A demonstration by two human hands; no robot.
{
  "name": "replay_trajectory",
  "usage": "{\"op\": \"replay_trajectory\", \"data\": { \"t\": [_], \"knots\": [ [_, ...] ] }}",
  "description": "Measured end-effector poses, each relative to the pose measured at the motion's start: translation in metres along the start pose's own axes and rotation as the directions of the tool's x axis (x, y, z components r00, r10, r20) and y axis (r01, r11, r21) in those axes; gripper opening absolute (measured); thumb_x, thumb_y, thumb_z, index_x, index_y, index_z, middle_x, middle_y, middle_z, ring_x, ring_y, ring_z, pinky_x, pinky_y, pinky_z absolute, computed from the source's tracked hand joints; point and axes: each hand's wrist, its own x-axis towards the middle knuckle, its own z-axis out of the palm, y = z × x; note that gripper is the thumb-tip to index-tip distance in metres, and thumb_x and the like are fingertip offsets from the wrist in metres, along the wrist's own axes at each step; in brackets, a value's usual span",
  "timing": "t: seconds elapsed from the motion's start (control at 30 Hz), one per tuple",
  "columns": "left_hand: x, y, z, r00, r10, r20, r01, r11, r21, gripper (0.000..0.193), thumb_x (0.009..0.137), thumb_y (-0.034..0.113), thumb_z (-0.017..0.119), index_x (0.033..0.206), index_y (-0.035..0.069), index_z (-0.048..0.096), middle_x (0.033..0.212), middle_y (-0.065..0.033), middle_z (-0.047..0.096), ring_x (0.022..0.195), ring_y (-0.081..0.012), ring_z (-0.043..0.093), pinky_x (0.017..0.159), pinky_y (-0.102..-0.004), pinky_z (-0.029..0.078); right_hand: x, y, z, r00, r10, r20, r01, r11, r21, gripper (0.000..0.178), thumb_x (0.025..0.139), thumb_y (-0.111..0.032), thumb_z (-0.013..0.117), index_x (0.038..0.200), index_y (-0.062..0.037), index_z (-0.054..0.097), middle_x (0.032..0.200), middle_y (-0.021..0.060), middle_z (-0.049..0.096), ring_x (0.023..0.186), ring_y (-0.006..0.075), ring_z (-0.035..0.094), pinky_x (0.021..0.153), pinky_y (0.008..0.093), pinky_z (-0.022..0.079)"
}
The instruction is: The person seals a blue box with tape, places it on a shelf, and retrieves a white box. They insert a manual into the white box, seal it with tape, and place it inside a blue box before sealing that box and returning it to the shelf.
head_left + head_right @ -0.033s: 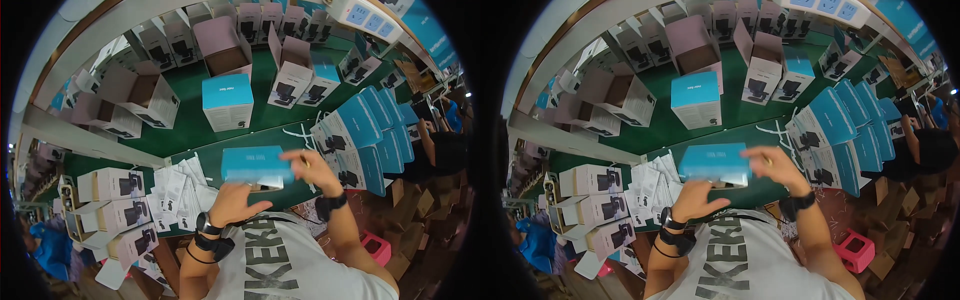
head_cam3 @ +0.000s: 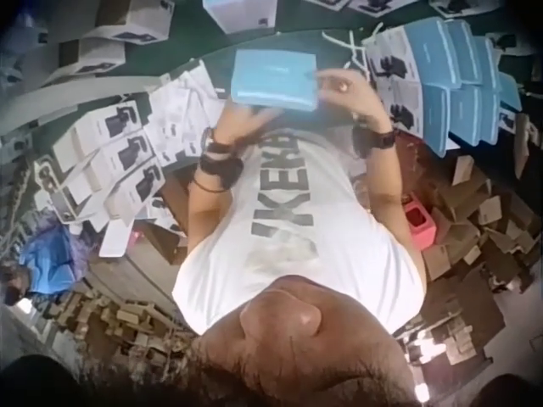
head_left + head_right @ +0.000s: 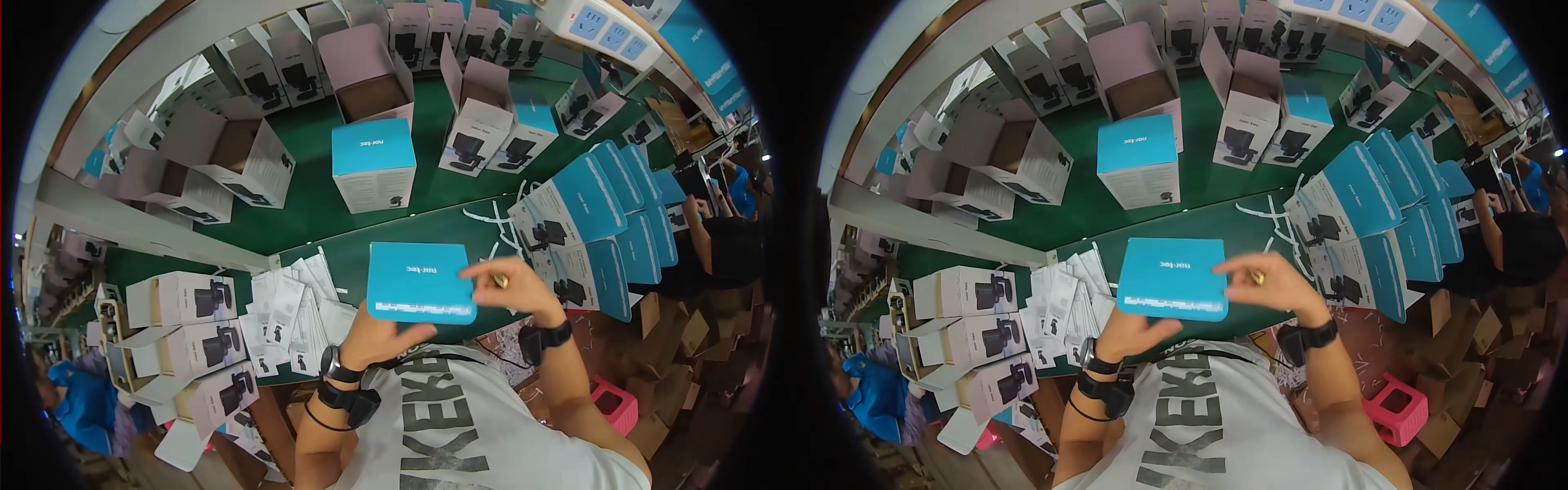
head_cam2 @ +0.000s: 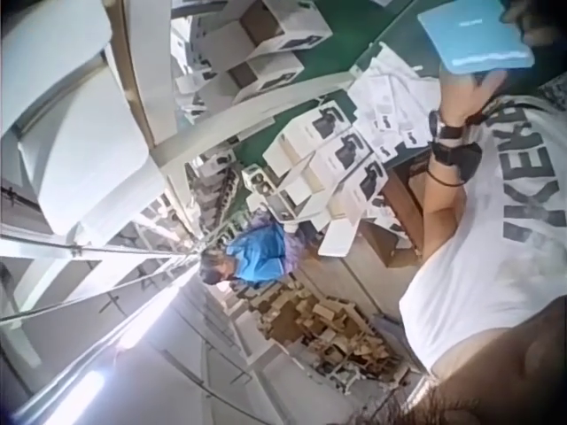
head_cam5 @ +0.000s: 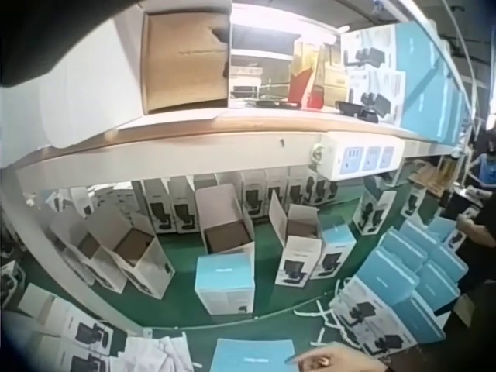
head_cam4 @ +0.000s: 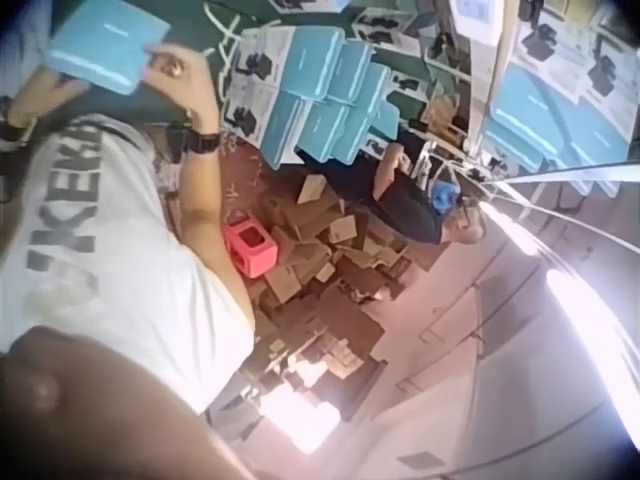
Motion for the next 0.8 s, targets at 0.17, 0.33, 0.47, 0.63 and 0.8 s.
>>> {"op": "replay_trajectory", "data": {
  "t": [0.17, 0.33, 0.47, 0.63, 0.8],
  "knots": [
    [-0.01, -0.011, 0.007, 0.979, -0.047, -0.199, -0.02, 0.946, -0.325, 0.041, 0.088, 0.011, 0.079, 0.126, 0.002, 0.066, 0.119, -0.0131, 0.071, 0.108, -0.0264, 0.068, 0.095, -0.0364, 0.051, -0.004, -0.047, 0.01, 0.965, -0.251, 0.08, 0.257, 0.834, -0.488, 0.04, 0.092, -0.018, 0.075, 0.129, -0.0033, 0.071, 0.084, 0.0051, 0.067, 0.076, 0.0183, 0.065, 0.067, 0.0317, 0.05],
    [-0.009, -0.015, 0.005, 0.971, -0.103, -0.215, -0.001, 0.9, -0.436, 0.037, 0.088, 0.012, 0.079, 0.122, 0.002, 0.067, 0.117, -0.0115, 0.071, 0.107, -0.0243, 0.067, 0.094, -0.0359, 0.051, 0.07, -0.066, 0.056, 0.805, -0.589, 0.073, 0.542, 0.68, -0.493, 0.031, 0.084, -0.007, 0.078, 0.114, -0.007, 0.072, 0.093, 0.0086, 0.069, 0.082, 0.0285, 0.066, 0.073, 0.0374, 0.052],
    [-0.015, -0.02, 0.001, 0.982, -0.019, -0.186, -0.046, 0.939, -0.34, 0.038, 0.088, 0.012, 0.079, 0.121, 0.003, 0.066, 0.116, -0.0111, 0.07, 0.106, -0.0251, 0.066, 0.094, -0.0364, 0.051, 0.105, -0.061, 0.082, 0.714, -0.683, 0.154, 0.672, 0.607, -0.424, 0.021, 0.084, -0.007, 0.077, 0.104, -0.0083, 0.07, 0.095, 0.0082, 0.069, 0.084, 0.0291, 0.067, 0.073, 0.0371, 0.053],
    [-0.014, -0.018, 0.002, 0.988, -0.029, -0.152, -0.028, 0.932, -0.36, 0.04, 0.087, 0.012, 0.08, 0.123, 0.004, 0.064, 0.121, -0.0111, 0.066, 0.11, -0.0258, 0.064, 0.096, -0.0377, 0.05, 0.105, -0.06, 0.081, 0.672, -0.706, 0.223, 0.717, 0.547, -0.431, 0.02, 0.082, -0.007, 0.078, 0.1, -0.009, 0.07, 0.095, 0.0074, 0.07, 0.085, 0.0277, 0.068, 0.07, 0.0368, 0.053],
    [-0.013, -0.027, 0.003, 0.984, 0.032, -0.177, -0.093, 0.932, -0.35, 0.045, 0.086, 0.012, 0.08, 0.127, 0.005, 0.063, 0.126, -0.0116, 0.063, 0.113, -0.0274, 0.064, 0.098, -0.0391, 0.05, 0.086, -0.074, 0.061, 0.748, -0.548, 0.374, 0.662, 0.658, -0.36, 0.018, 0.079, -0.007, 0.078, 0.096, -0.009, 0.071, 0.095, 0.0078, 0.07, 0.084, 0.0274, 0.068, 0.068, 0.0367, 0.053]
  ]
}}
